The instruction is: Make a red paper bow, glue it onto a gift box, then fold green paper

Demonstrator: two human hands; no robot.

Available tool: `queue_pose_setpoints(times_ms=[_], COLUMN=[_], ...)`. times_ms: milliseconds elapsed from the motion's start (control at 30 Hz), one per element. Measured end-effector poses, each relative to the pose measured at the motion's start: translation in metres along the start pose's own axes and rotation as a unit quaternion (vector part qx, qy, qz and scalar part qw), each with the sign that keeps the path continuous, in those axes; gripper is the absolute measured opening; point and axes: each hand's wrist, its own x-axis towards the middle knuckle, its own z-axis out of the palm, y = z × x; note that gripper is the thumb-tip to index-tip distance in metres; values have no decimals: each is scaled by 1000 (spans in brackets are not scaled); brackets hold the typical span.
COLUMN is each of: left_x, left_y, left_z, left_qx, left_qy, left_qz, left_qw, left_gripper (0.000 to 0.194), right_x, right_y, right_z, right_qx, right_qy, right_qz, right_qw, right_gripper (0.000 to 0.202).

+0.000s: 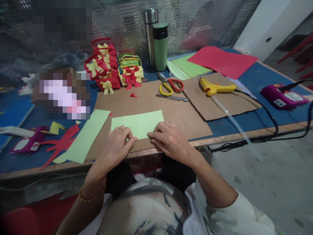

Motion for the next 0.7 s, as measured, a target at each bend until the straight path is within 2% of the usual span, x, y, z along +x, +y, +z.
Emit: queue_pose_setpoints(times_ms=[467, 700], left_x=[-13, -18], left_y=[-14, -22], left_z=[0, -6], left_qx=[15, 13], left_qy=[8, 13], left_qz=[-29, -29], left_qw=[999, 999], left_gripper=[17, 18], right_x=[-2, -2], right_y=[4, 3], right_z=[7, 6], right_qx=[21, 10], right_qy=[34, 24], right_qz=[-20, -23], right_qw=[999, 999], right_gripper=[24, 23])
